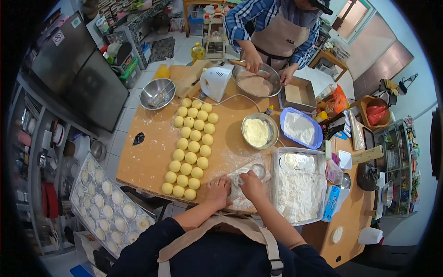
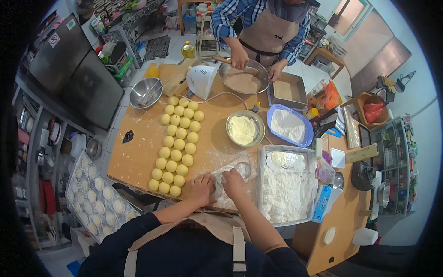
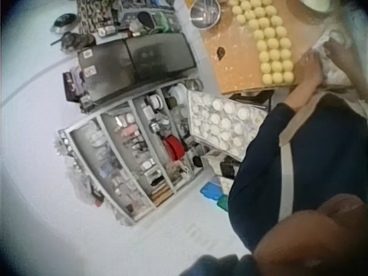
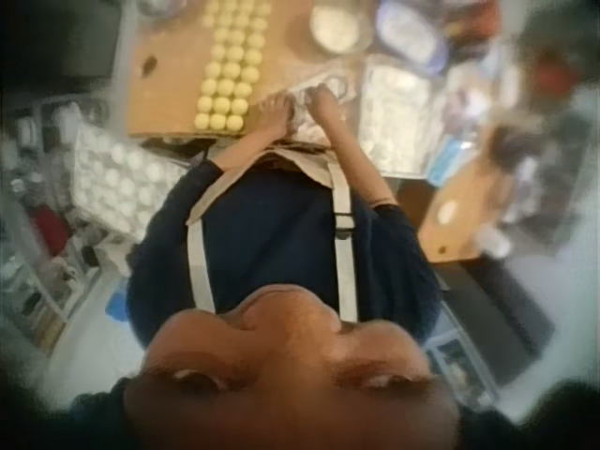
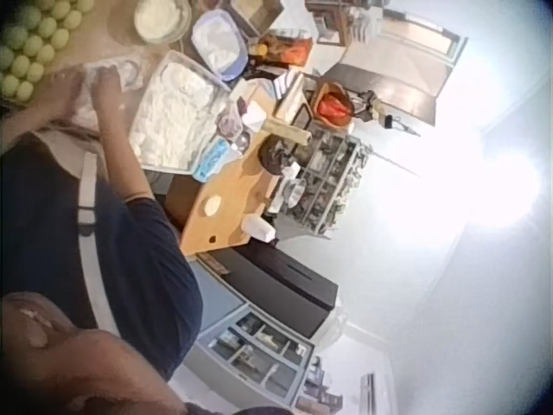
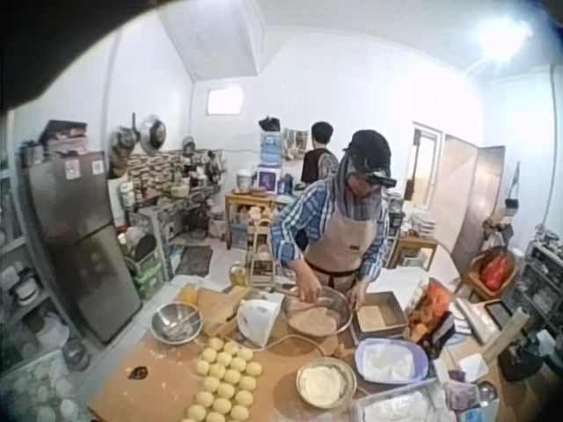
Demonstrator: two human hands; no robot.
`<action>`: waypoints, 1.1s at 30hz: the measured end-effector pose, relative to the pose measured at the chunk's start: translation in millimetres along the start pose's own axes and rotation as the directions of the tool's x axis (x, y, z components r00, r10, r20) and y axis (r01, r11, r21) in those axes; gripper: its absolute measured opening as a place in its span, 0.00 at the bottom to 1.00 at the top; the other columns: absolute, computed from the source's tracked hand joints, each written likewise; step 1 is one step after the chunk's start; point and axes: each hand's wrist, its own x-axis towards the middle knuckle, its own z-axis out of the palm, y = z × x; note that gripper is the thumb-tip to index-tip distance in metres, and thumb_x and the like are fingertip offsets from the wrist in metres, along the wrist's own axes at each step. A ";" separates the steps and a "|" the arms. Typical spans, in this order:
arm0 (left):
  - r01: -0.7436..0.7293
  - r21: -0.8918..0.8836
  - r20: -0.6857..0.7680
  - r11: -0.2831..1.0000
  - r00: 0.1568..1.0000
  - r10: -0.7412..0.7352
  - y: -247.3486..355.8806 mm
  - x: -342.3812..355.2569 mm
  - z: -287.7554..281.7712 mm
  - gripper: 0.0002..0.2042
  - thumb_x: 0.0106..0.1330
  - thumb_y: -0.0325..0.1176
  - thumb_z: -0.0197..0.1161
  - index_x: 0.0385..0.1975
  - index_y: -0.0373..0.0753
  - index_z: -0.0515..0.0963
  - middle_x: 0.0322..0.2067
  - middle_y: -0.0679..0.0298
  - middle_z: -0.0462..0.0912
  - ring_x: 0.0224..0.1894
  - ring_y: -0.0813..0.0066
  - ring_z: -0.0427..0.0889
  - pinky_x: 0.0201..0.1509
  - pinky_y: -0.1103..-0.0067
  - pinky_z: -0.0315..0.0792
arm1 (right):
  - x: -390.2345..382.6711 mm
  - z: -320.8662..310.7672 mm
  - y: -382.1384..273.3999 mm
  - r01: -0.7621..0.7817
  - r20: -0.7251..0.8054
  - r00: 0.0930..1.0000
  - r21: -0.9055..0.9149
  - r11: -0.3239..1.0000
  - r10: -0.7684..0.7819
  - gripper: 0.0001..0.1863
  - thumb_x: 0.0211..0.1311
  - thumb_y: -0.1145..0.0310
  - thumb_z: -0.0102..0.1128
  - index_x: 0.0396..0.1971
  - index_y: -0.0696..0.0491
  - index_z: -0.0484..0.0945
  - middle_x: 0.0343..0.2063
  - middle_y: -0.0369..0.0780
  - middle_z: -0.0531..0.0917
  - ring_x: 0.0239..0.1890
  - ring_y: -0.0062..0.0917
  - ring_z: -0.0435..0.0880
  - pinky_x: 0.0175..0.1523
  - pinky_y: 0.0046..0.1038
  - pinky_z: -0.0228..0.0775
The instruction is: The person prepares dough by pressing a circular mold into flattened portions of dough to create rings, then transfers the dough rings one by one onto a large metal baking tray already filled with other dough portions.
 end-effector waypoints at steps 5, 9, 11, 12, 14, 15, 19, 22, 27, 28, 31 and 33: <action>0.004 -0.026 -0.054 1.000 0.999 -0.005 0.8 -4.4 2.0 0.48 0.41 0.49 0.76 0.65 0.44 0.59 0.67 0.60 0.55 0.69 0.63 0.55 0.63 0.51 0.53 | -2.9 -19.4 9.5 -0.030 -0.086 0.996 0.068 0.997 0.036 0.19 0.44 0.71 0.69 0.41 0.53 0.82 0.39 0.47 0.78 0.42 0.44 0.79 0.47 0.40 0.73; 0.000 -0.063 -0.043 0.998 0.999 -0.003 1.4 -3.5 -4.2 0.48 0.40 0.49 0.76 0.65 0.44 0.59 0.68 0.60 0.54 0.69 0.63 0.55 0.63 0.52 0.53 | -2.0 -18.4 31.4 -0.068 -0.118 0.990 0.061 0.996 0.075 0.18 0.43 0.71 0.70 0.40 0.53 0.82 0.39 0.46 0.79 0.42 0.44 0.79 0.47 0.39 0.72; 0.009 -0.065 -0.013 0.998 1.000 -0.010 1.6 -5.2 -1.1 0.49 0.41 0.49 0.76 0.65 0.43 0.59 0.69 0.59 0.53 0.70 0.61 0.54 0.64 0.52 0.53 | -6.0 -17.5 32.5 -0.077 -0.087 0.993 0.046 0.996 0.081 0.18 0.43 0.71 0.70 0.40 0.53 0.82 0.38 0.46 0.79 0.42 0.44 0.79 0.47 0.39 0.72; 0.011 -0.059 -0.003 0.998 1.000 -0.011 1.4 -3.4 -1.8 0.49 0.41 0.50 0.77 0.66 0.43 0.58 0.69 0.58 0.52 0.70 0.59 0.53 0.65 0.52 0.53 | -5.2 -20.3 32.1 -0.075 -0.076 0.994 0.028 0.997 0.077 0.18 0.44 0.71 0.70 0.40 0.53 0.82 0.38 0.46 0.79 0.42 0.44 0.79 0.47 0.39 0.72; 0.002 -0.059 -0.018 0.998 1.000 -0.003 0.8 -5.4 -0.3 0.49 0.41 0.50 0.77 0.65 0.43 0.59 0.69 0.58 0.53 0.70 0.59 0.53 0.65 0.52 0.53 | -4.5 -12.0 35.7 -0.064 -0.057 0.996 0.004 0.998 0.064 0.18 0.44 0.71 0.70 0.40 0.52 0.82 0.38 0.46 0.79 0.42 0.44 0.80 0.47 0.39 0.73; -0.004 -0.061 -0.030 0.998 1.000 0.002 1.3 -6.0 -0.3 0.49 0.41 0.50 0.77 0.65 0.43 0.59 0.69 0.58 0.53 0.70 0.58 0.53 0.65 0.52 0.53 | -4.1 -11.0 32.7 -0.052 -0.034 0.998 -0.019 0.998 0.052 0.18 0.44 0.70 0.69 0.40 0.52 0.82 0.38 0.45 0.79 0.42 0.44 0.80 0.46 0.39 0.73; 0.009 -0.060 -0.036 0.998 0.999 -0.012 1.6 -2.6 -2.9 0.49 0.41 0.50 0.77 0.65 0.43 0.59 0.69 0.58 0.52 0.70 0.58 0.53 0.65 0.51 0.53 | -1.2 -8.6 17.5 -0.028 0.017 0.999 -0.028 0.999 0.028 0.16 0.46 0.70 0.68 0.39 0.51 0.81 0.40 0.44 0.79 0.44 0.41 0.80 0.47 0.40 0.73; 0.021 -0.044 -0.002 0.999 1.000 -0.021 2.2 -5.2 -1.4 0.49 0.41 0.51 0.76 0.66 0.44 0.59 0.69 0.58 0.52 0.70 0.58 0.53 0.65 0.51 0.52 | -3.7 -5.6 7.5 -0.018 0.072 0.997 -0.055 0.998 0.021 0.16 0.45 0.72 0.67 0.39 0.51 0.82 0.39 0.45 0.78 0.43 0.43 0.80 0.45 0.41 0.74; 0.000 -0.016 -0.025 1.000 1.000 0.000 0.4 -3.5 -0.5 0.48 0.43 0.53 0.75 0.66 0.44 0.59 0.69 0.59 0.53 0.70 0.60 0.53 0.65 0.52 0.51 | 1.7 3.6 6.3 0.087 0.096 0.992 -0.087 0.992 -0.079 0.15 0.46 0.76 0.62 0.38 0.53 0.81 0.38 0.45 0.78 0.43 0.42 0.79 0.46 0.40 0.74; 0.000 -0.017 -0.025 1.000 1.000 0.000 0.5 -3.0 -1.4 0.48 0.43 0.53 0.75 0.66 0.44 0.59 0.69 0.59 0.53 0.70 0.60 0.53 0.65 0.52 0.51 | 3.5 6.2 7.4 0.087 0.097 0.992 -0.088 0.992 -0.078 0.15 0.46 0.76 0.62 0.38 0.53 0.81 0.38 0.45 0.78 0.43 0.42 0.79 0.46 0.40 0.74; 0.009 -0.018 0.001 1.000 1.000 -0.009 0.7 -1.5 -4.4 0.49 0.42 0.53 0.75 0.66 0.44 0.58 0.68 0.59 0.53 0.70 0.61 0.52 0.65 0.52 0.51 | 6.9 13.4 9.8 0.090 0.105 0.991 -0.114 0.989 -0.078 0.16 0.45 0.77 0.62 0.38 0.54 0.80 0.36 0.46 0.77 0.43 0.42 0.79 0.46 0.40 0.74; 0.014 -0.022 0.018 1.000 1.000 -0.014 -0.1 -1.3 -4.7 0.49 0.42 0.53 0.75 0.66 0.44 0.58 0.69 0.59 0.53 0.70 0.61 0.51 0.65 0.52 0.50 | 6.8 18.2 11.5 0.116 0.066 0.992 -0.110 0.987 -0.110 0.14 0.45 0.78 0.61 0.37 0.54 0.80 0.35 0.46 0.77 0.42 0.42 0.79 0.46 0.39 0.74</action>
